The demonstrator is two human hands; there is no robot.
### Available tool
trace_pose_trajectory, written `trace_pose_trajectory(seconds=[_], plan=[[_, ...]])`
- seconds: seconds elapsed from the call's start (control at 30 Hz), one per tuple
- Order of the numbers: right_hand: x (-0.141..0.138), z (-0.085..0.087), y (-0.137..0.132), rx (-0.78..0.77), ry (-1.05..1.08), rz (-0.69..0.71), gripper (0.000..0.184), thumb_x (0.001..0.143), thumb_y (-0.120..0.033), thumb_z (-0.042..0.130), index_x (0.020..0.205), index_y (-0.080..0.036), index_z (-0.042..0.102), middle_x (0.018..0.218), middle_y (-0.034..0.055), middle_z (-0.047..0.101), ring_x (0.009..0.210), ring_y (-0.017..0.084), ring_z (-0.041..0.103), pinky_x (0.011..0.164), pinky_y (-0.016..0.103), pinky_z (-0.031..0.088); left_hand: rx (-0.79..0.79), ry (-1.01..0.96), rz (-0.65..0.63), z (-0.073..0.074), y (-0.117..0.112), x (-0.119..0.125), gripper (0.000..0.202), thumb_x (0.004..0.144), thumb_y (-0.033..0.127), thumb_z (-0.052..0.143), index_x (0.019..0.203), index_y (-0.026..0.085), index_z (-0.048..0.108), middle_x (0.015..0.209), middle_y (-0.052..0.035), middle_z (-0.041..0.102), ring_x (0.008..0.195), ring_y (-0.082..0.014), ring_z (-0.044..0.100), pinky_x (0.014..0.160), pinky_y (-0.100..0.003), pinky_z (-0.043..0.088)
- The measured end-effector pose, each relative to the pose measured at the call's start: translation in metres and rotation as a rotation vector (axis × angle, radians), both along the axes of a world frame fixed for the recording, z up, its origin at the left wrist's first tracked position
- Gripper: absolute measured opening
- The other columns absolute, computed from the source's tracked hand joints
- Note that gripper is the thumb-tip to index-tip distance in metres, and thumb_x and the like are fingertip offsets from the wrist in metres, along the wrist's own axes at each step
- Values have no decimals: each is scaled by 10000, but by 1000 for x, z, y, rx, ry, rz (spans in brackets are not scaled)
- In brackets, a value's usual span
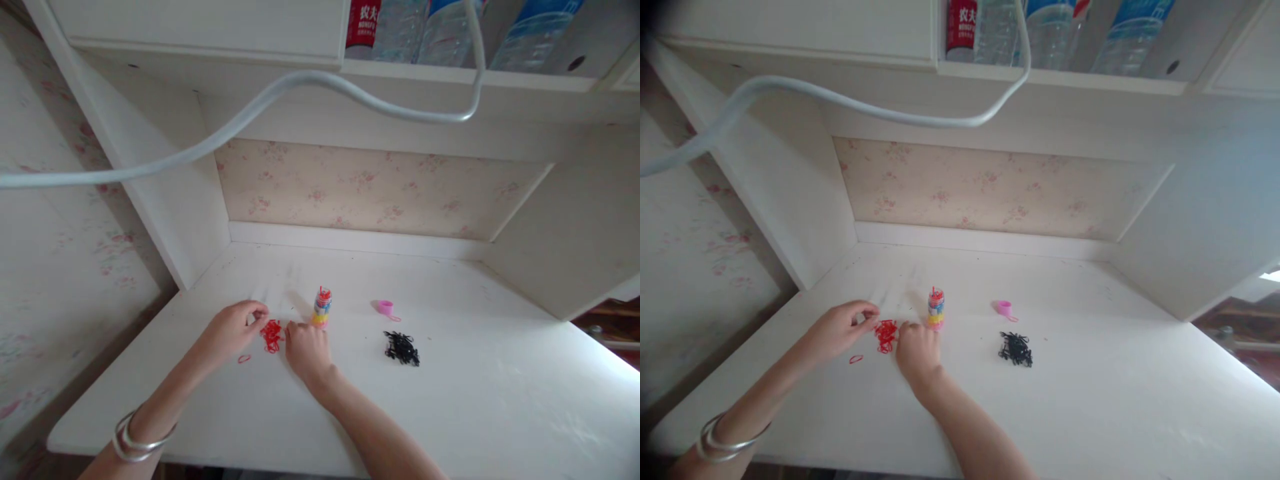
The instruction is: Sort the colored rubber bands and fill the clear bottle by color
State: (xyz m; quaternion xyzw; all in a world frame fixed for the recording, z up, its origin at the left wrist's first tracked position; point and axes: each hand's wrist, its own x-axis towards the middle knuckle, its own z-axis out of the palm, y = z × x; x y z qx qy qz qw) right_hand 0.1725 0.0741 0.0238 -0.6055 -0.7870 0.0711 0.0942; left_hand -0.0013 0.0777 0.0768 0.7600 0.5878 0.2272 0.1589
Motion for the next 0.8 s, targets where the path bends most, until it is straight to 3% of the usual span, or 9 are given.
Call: trace_pose_trajectory(seconds=[0.13, 0.23, 0.33, 0.47, 0.53, 0.63, 0.8], plan=[[-5, -7, 4, 0, -4, -57, 292, 920, -274, 373, 954, -172, 645, 851, 126, 698, 773, 233, 672, 635, 304, 483, -79, 107, 74, -35, -25, -25, 222, 830, 361, 482, 930, 246, 643, 1016, -20, 646, 822, -182, 640, 755, -284, 450], [-6, -11, 6, -13, -19, -67, 296, 920, -261, 373, 903, -180, 657, 844, 120, 701, 764, 239, 673, 624, 308, 482, -132, 137, 89, -54, -39, -30, 201, 839, 321, 479, 956, 263, 631, 1036, -12, 631, 827, -180, 640, 741, -279, 440], [-8, -11, 7, -8, -39, -59, 280, 904, -210, 377, 873, -192, 654, 839, 104, 704, 750, 244, 672, 600, 302, 469, -119, 142, 100, -61, -44, -26, 197, 865, 268, 431, 890, 261, 626, 956, -5, 630, 804, -170, 633, 712, -268, 429], [-6, -7, -2, 10, -17, -38, 278, 895, -216, 382, 847, -212, 656, 808, 79, 706, 686, 227, 664, 553, 267, 419, -91, 135, 97, -57, -45, -19, 243, 882, 228, 395, 761, 231, 606, 865, -13, 612, 767, -161, 622, 692, -256, 420], [3, 2, -9, 35, 52, -27, 295, 907, -276, 384, 812, -228, 659, 772, 60, 703, 637, 195, 647, 534, 243, 379, -71, 101, 65, -53, -44, -15, 248, 895, 238, 382, 792, 235, 607, 880, -10, 608, 766, -153, 615, 690, -248, 425], [28, 28, -13, 95, 221, -9, 341, 912, -361, 390, 755, -237, 666, 691, 28, 676, 578, 141, 592, 520, 221, 330, -34, 76, -19, -54, -40, -7, 269, 920, 271, 352, 862, 252, 614, 935, 1, 607, 808, -141, 611, 739, -243, 437], [74, 80, 18, 144, 516, -89, 313, 855, -430, 469, 882, -231, 710, 529, -24, 539, 468, 90, 427, 462, 213, 260, 20, 177, -32, -69, -29, 0, 246, 899, 332, 416, 1051, 279, 602, 1124, -11, 576, 920, -164, 611, 779, -262, 456]])
